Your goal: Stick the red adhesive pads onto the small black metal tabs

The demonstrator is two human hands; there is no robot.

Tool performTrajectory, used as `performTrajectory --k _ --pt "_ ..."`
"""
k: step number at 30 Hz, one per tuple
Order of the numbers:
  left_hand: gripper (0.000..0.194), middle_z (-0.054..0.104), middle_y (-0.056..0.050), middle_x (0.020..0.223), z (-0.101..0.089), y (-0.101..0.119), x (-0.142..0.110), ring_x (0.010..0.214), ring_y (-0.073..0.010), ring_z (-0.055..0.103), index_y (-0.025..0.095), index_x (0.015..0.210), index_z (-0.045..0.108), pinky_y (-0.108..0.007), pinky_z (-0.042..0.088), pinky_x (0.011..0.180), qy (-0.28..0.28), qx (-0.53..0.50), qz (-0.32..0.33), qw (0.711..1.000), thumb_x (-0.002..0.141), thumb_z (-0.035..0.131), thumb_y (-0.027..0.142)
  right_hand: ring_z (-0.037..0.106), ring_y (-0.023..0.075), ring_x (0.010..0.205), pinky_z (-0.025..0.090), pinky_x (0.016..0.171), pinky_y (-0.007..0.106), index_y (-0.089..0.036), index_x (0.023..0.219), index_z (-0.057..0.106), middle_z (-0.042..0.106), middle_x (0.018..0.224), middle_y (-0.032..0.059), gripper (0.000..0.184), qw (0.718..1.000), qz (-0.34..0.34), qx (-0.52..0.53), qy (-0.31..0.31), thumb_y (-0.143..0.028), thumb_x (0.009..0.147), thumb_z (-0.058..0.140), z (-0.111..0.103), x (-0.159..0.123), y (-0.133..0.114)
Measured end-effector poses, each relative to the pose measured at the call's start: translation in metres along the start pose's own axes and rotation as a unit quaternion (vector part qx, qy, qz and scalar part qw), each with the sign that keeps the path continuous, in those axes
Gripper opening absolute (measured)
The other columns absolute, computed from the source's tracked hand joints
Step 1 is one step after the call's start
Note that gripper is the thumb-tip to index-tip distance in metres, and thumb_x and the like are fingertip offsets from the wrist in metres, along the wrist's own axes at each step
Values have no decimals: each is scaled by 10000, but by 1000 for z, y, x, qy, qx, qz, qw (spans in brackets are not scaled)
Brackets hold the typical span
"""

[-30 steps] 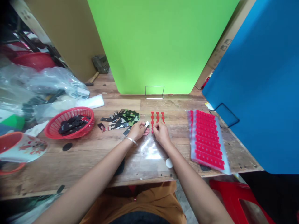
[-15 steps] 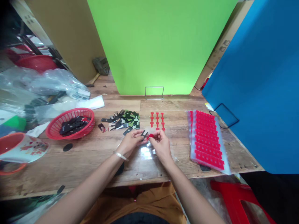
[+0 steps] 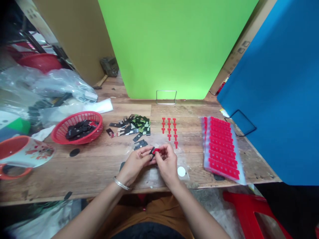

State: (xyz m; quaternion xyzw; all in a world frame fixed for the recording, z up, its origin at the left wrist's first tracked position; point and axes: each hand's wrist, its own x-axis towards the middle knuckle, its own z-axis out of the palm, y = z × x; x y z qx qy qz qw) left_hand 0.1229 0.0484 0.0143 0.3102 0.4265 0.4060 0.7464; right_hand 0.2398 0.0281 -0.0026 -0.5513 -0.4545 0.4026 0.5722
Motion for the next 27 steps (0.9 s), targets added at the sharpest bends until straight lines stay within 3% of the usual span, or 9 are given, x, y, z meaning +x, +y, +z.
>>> performTrajectory --k 27 --pt "281 697 -88 912 4 3 -5 796 -176 667 113 955 601 -302 527 786 -15 0 6 1000 677 640 107 523 96 578 465 512 201 -197 829 493 560 760 -13 137 1000 16 1 17 -234 750 598 4 -2 -1"
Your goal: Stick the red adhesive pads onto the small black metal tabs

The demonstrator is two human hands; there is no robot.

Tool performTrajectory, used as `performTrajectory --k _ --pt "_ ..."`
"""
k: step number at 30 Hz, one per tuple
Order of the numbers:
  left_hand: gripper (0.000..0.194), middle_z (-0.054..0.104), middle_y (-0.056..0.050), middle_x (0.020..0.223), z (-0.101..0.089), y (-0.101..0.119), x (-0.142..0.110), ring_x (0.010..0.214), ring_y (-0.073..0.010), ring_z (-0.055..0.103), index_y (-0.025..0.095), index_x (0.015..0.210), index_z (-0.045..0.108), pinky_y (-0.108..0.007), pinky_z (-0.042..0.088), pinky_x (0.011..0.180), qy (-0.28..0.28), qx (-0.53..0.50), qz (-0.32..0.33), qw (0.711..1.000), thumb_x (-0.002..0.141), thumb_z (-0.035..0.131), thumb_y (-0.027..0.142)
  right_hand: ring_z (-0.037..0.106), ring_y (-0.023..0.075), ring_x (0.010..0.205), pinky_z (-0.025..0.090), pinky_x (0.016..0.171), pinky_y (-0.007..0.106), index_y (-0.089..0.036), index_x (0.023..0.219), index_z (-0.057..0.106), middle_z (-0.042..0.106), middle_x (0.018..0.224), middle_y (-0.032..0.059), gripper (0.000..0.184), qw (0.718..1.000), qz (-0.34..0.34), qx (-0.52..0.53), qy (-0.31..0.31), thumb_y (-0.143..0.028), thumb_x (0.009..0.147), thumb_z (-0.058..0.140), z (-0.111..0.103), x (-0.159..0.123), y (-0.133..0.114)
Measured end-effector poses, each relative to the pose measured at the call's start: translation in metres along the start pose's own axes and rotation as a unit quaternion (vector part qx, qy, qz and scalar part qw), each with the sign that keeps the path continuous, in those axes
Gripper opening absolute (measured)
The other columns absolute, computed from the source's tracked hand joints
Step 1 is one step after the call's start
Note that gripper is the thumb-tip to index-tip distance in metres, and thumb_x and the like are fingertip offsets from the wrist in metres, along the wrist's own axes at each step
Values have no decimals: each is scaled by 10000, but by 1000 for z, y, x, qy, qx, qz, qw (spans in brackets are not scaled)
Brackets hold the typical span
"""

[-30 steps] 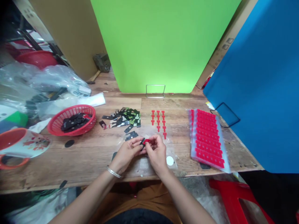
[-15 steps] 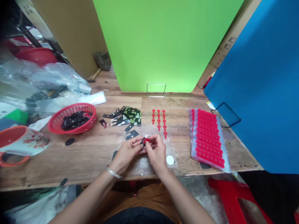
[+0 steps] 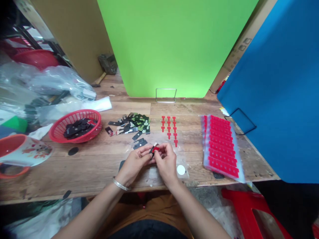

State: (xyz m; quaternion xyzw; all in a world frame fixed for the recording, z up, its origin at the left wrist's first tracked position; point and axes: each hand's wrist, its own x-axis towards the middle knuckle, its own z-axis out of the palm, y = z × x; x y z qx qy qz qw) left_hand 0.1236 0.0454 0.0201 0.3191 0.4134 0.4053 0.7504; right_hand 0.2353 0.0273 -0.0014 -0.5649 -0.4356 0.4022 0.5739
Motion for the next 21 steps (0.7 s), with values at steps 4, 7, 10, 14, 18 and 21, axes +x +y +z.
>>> performTrajectory --k 4,7,10,14,18,21 --pt "277 697 -93 913 0 -1 0 775 -176 668 99 958 603 -309 538 763 19 11 7 1000 697 657 175 526 98 587 465 521 202 -198 836 497 560 751 -13 127 1000 -9 -12 1 -228 758 593 0 0 1" --pt "287 704 -85 853 0 -3 0 734 -169 668 90 954 604 -293 548 718 45 27 18 998 695 667 196 533 103 589 476 517 208 -200 837 498 559 744 -11 127 1000 -20 -18 2 -240 763 593 1 -2 0" --pt "296 708 -76 819 -1 -6 1 690 -155 664 86 957 610 -266 549 675 63 35 38 997 693 671 204 554 116 598 496 506 223 -202 858 504 566 764 1 117 999 -34 -20 -11 -269 789 570 2 -7 -2" --pt "309 710 -70 823 -3 -8 2 681 -151 666 94 961 617 -245 546 653 64 39 57 996 691 677 231 582 150 745 509 567 250 -198 874 548 555 913 55 90 993 -87 -75 -8 -268 821 528 0 -8 -6" --pt "342 709 -72 791 -2 -6 0 623 -144 661 89 977 614 -255 545 645 58 48 43 996 689 682 260 532 189 935 486 676 282 -187 790 574 494 1003 81 62 976 -146 -155 43 -234 810 538 -4 1 -9" --pt "345 706 -71 749 0 -4 -2 597 -142 657 80 968 612 -257 544 640 65 46 39 996 682 686 258 527 181 913 472 692 283 -187 770 562 502 945 64 68 977 -141 -158 40 -221 817 527 -5 6 -10"
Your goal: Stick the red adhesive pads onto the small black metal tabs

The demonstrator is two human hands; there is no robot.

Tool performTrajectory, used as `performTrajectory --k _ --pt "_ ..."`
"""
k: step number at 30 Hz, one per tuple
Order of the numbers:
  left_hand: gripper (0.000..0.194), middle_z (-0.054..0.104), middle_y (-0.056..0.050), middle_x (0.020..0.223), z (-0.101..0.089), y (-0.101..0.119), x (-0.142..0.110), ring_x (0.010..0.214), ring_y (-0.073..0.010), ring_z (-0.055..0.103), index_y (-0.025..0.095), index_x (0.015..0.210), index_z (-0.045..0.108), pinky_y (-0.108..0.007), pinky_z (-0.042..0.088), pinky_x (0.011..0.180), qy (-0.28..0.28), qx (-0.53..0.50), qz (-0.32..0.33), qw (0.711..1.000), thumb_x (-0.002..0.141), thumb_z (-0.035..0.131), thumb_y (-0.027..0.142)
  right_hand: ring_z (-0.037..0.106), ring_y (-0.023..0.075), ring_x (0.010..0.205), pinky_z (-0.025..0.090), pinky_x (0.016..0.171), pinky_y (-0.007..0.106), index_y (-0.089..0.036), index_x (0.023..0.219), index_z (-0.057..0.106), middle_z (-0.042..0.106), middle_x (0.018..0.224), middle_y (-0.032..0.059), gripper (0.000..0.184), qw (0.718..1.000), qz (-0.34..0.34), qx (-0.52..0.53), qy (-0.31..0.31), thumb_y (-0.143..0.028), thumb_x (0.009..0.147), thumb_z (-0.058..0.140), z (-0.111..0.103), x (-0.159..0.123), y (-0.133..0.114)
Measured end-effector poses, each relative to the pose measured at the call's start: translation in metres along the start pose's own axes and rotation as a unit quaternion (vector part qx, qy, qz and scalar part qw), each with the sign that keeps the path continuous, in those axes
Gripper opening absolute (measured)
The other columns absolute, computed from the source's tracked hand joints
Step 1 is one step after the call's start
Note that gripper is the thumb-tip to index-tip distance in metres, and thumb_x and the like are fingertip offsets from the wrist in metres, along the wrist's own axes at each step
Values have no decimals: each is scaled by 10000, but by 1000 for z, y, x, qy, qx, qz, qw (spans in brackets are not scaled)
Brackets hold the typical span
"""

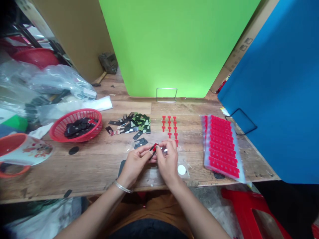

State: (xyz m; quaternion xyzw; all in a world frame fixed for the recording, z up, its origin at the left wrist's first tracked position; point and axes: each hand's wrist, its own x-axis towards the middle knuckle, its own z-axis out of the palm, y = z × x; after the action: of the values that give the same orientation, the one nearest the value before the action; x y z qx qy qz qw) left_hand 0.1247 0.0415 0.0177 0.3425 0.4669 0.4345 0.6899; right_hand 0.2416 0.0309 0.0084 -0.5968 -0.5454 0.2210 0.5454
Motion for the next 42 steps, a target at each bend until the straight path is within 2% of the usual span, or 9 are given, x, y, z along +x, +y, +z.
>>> performTrajectory --k 5,20,21,24,25,28,30,35,42 --pt "332 704 -70 745 3 4 -3 579 -128 648 80 959 614 -242 540 629 -2 -7 -2 1000 678 686 241 530 155 816 457 679 273 -186 766 549 509 921 48 61 1000 13 11 -6 -220 814 531 0 1 -1" --pt "297 691 -46 694 0 4 -7 584 -133 640 93 936 633 -241 533 619 -25 -4 -21 999 683 680 241 511 148 746 434 609 245 -194 796 538 508 833 29 72 998 49 23 -30 -264 803 553 -1 -3 -1" --pt "293 691 -49 694 0 5 -8 592 -133 640 88 935 629 -240 533 622 -24 -5 -24 999 686 677 235 514 145 740 434 600 242 -197 849 535 510 846 29 97 998 57 33 -25 -268 792 568 -2 -4 0" --pt "289 690 -60 698 1 5 -10 612 -137 638 75 932 622 -248 534 628 -25 -11 -33 999 689 671 224 523 129 698 445 587 237 -211 1075 460 518 887 21 409 993 93 78 8 -276 721 654 -4 -3 1" --pt "288 690 -63 702 1 4 -11 617 -139 637 73 927 622 -252 536 628 -27 -13 -37 999 687 673 224 526 125 681 449 591 238 -208 1099 452 528 877 15 454 990 106 90 4 -281 707 670 -5 -3 1" --pt "299 692 -74 723 0 3 -12 606 -140 636 73 917 620 -263 538 616 -35 -16 -47 998 675 687 237 534 123 622 443 585 238 -176 897 573 577 735 1 218 981 139 111 -83 -327 749 624 -9 -2 0" --pt "318 696 -88 746 0 2 -13 593 -143 637 73 916 621 -265 536 601 -42 -11 -52 998 664 700 250 526 119 562 423 541 228 -166 730 591 578 624 -9 202 969 167 132 -123 -363 776 586 -11 -3 1" --pt "333 700 -108 780 -2 2 -15 604 -156 651 80 925 625 -265 534 596 -44 -2 -59 997 664 701 273 430 81 424 319 415 192 -172 640 564 530 513 -38 303 947 232 186 -124 -436 789 549 -9 -5 7" --pt "350 696 -97 769 -8 -1 -18 590 -140 639 93 906 647 -255 529 590 -64 5 -70 995 638 723 305 464 101 429 341 429 208 -174 564 551 527 469 -31 352 962 204 129 -126 -473 745 595 -7 -3 5"
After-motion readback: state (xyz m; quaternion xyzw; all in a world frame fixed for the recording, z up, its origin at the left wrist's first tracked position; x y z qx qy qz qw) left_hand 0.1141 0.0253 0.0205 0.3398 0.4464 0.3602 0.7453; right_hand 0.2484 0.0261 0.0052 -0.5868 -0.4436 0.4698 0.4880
